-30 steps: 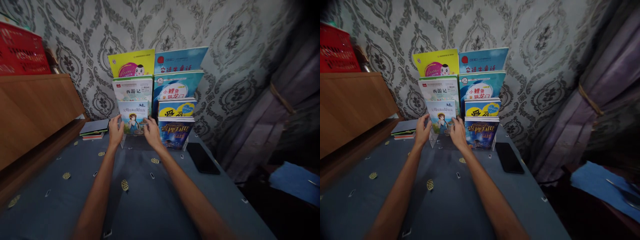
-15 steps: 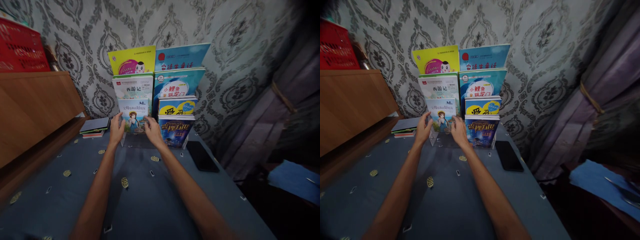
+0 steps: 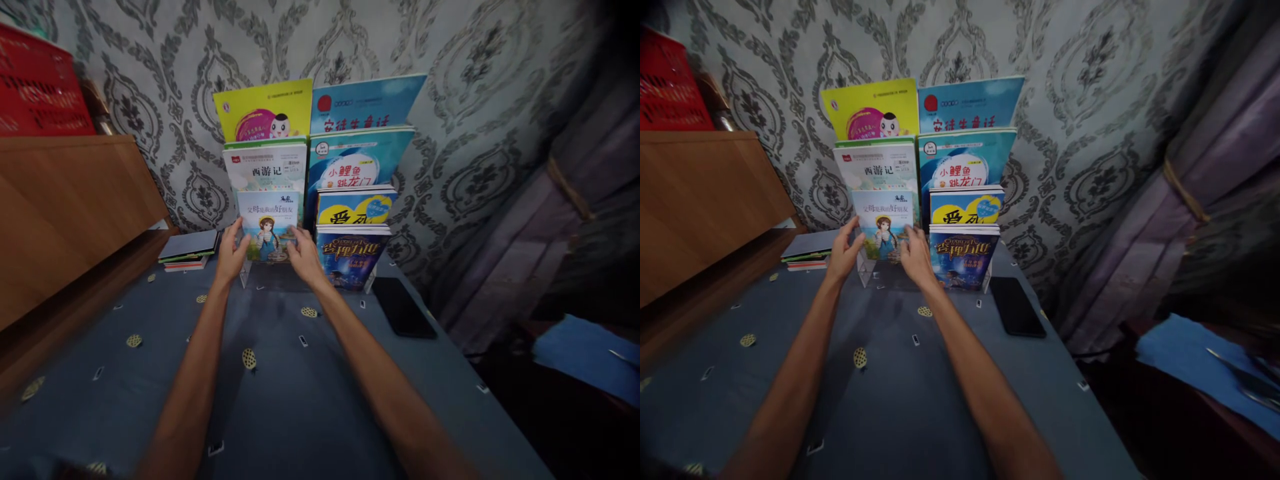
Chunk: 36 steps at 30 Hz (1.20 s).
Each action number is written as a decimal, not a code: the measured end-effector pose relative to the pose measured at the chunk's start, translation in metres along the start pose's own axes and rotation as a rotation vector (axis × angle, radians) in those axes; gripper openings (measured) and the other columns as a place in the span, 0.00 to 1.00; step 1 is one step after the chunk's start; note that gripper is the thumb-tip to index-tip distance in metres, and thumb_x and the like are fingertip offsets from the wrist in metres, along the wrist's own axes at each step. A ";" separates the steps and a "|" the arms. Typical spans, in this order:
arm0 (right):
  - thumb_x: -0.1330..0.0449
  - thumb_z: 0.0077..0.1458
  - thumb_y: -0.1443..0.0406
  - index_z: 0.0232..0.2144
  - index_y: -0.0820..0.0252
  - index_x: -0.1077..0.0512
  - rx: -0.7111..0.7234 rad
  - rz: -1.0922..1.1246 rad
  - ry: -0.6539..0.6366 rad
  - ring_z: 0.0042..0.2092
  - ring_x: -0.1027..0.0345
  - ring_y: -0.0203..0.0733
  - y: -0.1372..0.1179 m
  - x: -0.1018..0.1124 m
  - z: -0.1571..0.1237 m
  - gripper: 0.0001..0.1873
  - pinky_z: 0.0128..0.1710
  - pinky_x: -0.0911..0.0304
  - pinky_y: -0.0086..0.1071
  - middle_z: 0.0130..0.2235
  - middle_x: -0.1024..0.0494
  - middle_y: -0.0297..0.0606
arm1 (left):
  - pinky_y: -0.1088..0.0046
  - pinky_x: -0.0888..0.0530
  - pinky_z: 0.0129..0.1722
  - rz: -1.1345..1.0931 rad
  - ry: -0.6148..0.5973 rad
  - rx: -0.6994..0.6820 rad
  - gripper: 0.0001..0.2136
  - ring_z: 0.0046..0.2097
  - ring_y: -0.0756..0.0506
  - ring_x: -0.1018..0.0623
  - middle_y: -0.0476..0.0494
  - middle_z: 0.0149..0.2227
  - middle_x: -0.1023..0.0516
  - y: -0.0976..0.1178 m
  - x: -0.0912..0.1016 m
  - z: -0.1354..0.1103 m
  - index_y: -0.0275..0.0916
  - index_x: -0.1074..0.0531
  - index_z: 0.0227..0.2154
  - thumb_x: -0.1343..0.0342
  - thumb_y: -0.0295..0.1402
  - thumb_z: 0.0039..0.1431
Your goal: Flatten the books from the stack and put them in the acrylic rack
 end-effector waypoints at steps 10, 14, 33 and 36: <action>0.45 0.59 0.65 0.55 0.60 0.27 -0.008 0.025 -0.015 0.59 0.32 0.54 0.003 0.005 0.003 0.23 0.61 0.37 0.52 0.57 0.26 0.49 | 0.60 0.26 0.52 0.031 -0.007 0.012 0.24 0.54 0.38 0.24 0.35 0.52 0.27 0.008 0.001 -0.001 0.41 0.32 0.60 0.46 0.45 0.64; 0.46 0.59 0.66 0.55 0.62 0.28 -0.007 -0.011 -0.036 0.60 0.33 0.55 0.001 0.003 0.003 0.23 0.61 0.36 0.52 0.59 0.27 0.52 | 0.61 0.25 0.49 0.064 -0.001 0.026 0.22 0.52 0.39 0.24 0.36 0.50 0.27 0.005 0.001 -0.002 0.40 0.29 0.57 0.46 0.44 0.64; 0.48 0.61 0.66 0.56 0.65 0.28 0.028 -0.129 -0.012 0.62 0.34 0.55 -0.024 0.017 0.002 0.23 0.63 0.39 0.53 0.58 0.26 0.53 | 0.58 0.31 0.60 0.136 0.095 -0.092 0.14 0.56 0.40 0.29 0.39 0.50 0.30 0.033 0.012 0.001 0.39 0.28 0.50 0.48 0.35 0.63; 0.48 0.61 0.66 0.56 0.66 0.28 0.032 -0.144 -0.001 0.63 0.34 0.55 -0.028 0.020 0.002 0.23 0.63 0.39 0.53 0.59 0.26 0.54 | 0.57 0.31 0.60 0.137 0.087 -0.101 0.14 0.57 0.40 0.30 0.38 0.51 0.30 0.036 0.013 0.001 0.40 0.28 0.50 0.48 0.36 0.63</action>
Point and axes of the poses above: each hand's wrist, its own z-axis towards the middle knuckle, its own x-axis out of the back of the hand, y = z × x, the point moved 6 cm from there along z, towards the middle knuckle
